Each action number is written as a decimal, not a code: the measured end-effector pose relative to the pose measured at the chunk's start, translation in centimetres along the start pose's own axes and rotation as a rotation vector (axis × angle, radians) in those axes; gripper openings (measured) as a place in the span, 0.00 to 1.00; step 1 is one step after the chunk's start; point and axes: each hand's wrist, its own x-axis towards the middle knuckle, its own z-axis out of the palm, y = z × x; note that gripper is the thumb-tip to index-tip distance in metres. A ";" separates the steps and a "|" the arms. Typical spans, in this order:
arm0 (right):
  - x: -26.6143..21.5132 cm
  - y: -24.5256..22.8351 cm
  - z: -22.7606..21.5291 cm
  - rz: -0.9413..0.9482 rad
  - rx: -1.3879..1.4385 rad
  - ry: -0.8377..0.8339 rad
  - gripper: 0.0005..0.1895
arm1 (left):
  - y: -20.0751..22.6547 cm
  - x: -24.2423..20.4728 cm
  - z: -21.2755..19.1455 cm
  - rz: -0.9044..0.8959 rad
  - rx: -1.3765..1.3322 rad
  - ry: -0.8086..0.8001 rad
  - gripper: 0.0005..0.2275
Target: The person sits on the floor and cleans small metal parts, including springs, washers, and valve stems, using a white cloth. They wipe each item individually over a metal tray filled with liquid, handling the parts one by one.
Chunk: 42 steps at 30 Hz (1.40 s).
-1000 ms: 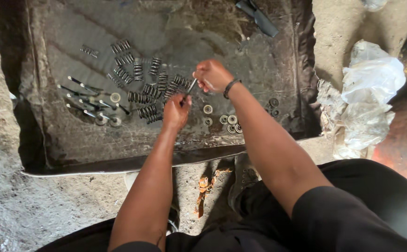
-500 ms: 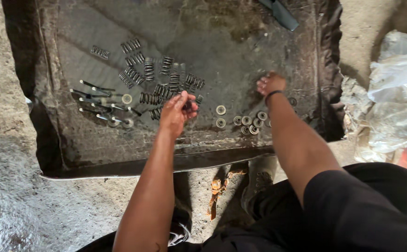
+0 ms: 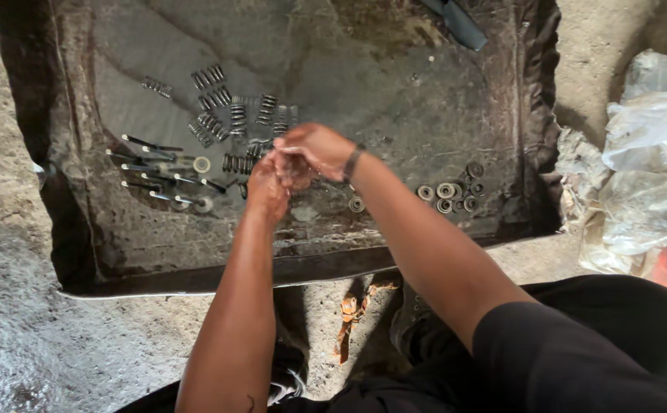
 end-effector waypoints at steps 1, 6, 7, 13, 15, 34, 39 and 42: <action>-0.4 -0.4 -0.1 -0.132 -0.136 -0.035 0.08 | 0.2 -0.5 0.6 0.029 0.042 0.008 0.07; 2.4 0.9 -8.7 -0.353 -0.044 0.137 0.10 | 1.0 -1.6 3.9 -0.017 0.357 0.138 0.10; 3.1 1.7 -11.7 -0.368 -0.019 0.265 0.01 | 0.9 -1.7 4.0 -0.010 0.350 0.152 0.13; -4.2 7.6 -25.9 -0.007 0.357 0.759 0.10 | 0.7 -0.6 1.1 -0.134 0.109 0.075 0.14; -5.1 9.1 -25.7 -0.029 0.523 0.666 0.13 | 0.3 -0.2 -0.1 -0.156 0.063 0.038 0.11; 0.0 0.6 -12.0 -0.147 0.123 0.192 0.11 | -1.1 0.1 0.2 -0.075 0.318 0.161 0.17; -3.8 9.7 -27.0 -0.064 0.387 0.731 0.09 | -1.0 0.6 -0.8 -0.095 0.214 0.080 0.08; -3.9 13.0 -26.6 -0.058 0.684 0.624 0.10 | -0.8 0.1 -0.6 -0.105 0.186 0.105 0.14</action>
